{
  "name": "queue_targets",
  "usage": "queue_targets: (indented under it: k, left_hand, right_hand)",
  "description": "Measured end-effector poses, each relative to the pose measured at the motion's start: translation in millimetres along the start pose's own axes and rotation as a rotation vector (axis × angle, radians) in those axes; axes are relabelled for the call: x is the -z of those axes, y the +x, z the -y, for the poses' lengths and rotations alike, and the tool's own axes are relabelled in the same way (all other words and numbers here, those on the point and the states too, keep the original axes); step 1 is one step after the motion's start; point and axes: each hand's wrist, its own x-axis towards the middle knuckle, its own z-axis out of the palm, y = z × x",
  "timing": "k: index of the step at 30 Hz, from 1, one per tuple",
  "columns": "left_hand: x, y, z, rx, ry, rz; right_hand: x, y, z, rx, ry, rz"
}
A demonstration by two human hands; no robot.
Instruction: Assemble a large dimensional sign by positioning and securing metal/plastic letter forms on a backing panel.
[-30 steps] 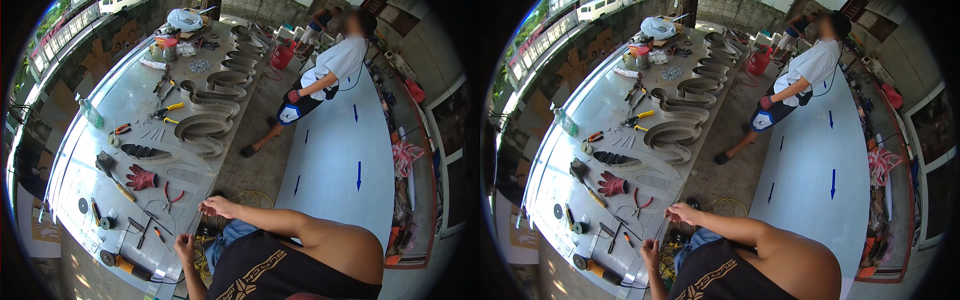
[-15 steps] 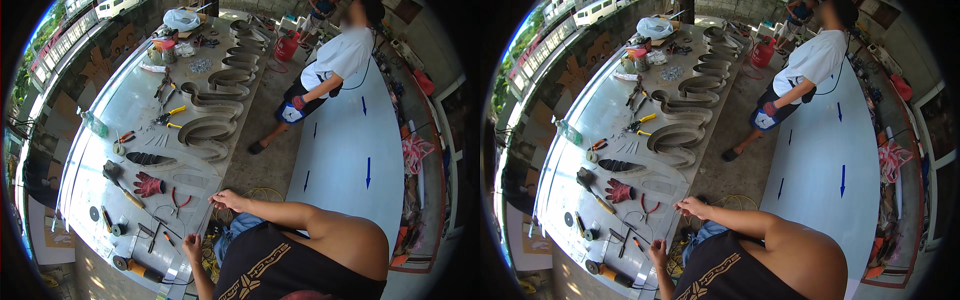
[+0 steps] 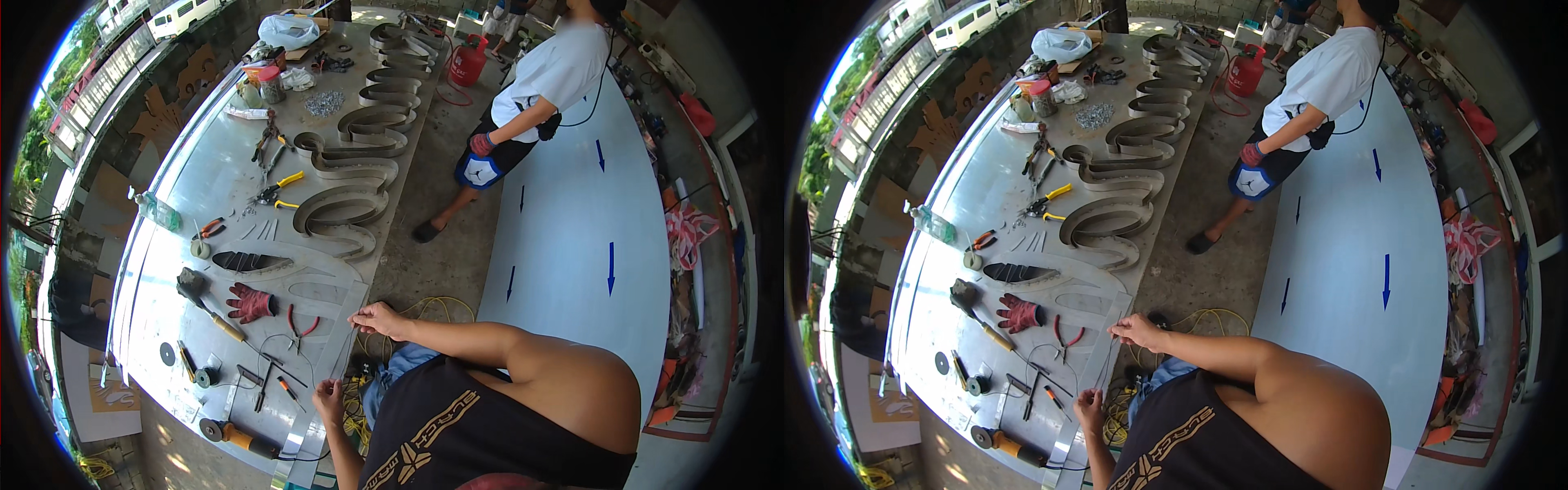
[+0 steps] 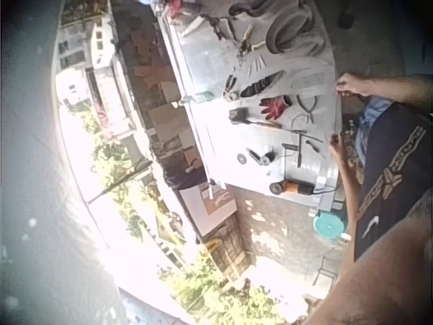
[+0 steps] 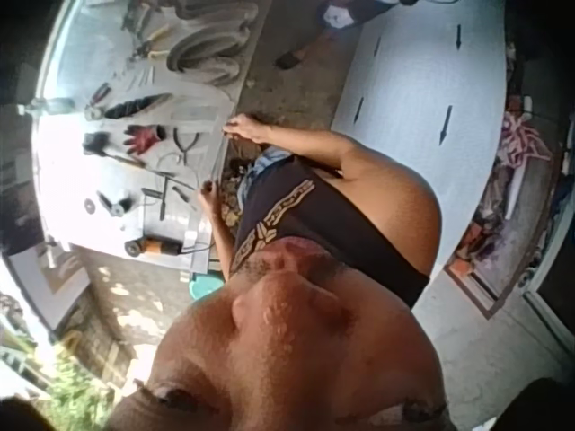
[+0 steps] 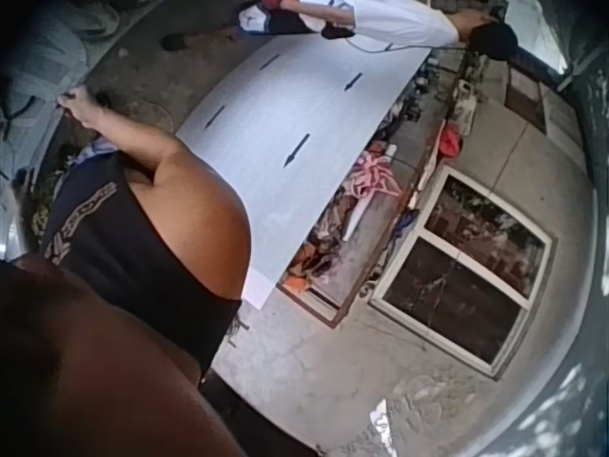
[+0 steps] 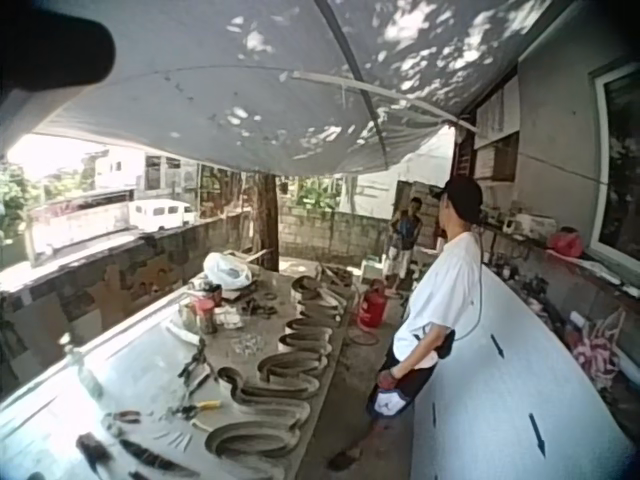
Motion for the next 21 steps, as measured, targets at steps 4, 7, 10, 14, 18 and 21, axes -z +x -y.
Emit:
queue_targets:
  k: [4,7,10,14,18,21]
  left_hand:
    - [3,0,6,0.017,0.002,-0.018]
    - [5,-4,-2,0.021,0.052,-0.02]
    - [4,-2,6,0.019,0.02,-0.005]
    - [4,-5,9,0.02,0.033,-0.005]
    - [3,-6,2,0.005,0.048,0.008]
    - [5,-8,-1,0.006,0.039,0.019]
  right_hand:
    - [-4,-2,-3,-0.004,0.029,-0.007]
    - [-3,-5,-5,-0.009,0.013,-0.028]
    - [-1,-9,-5,0.014,0.037,-0.003]
    - [-2,-12,-3,-0.01,0.026,-0.02]
    - [-4,-11,-7,0.0,0.014,-0.02]
    - [-5,-10,-9,-0.001,0.011,-0.026]
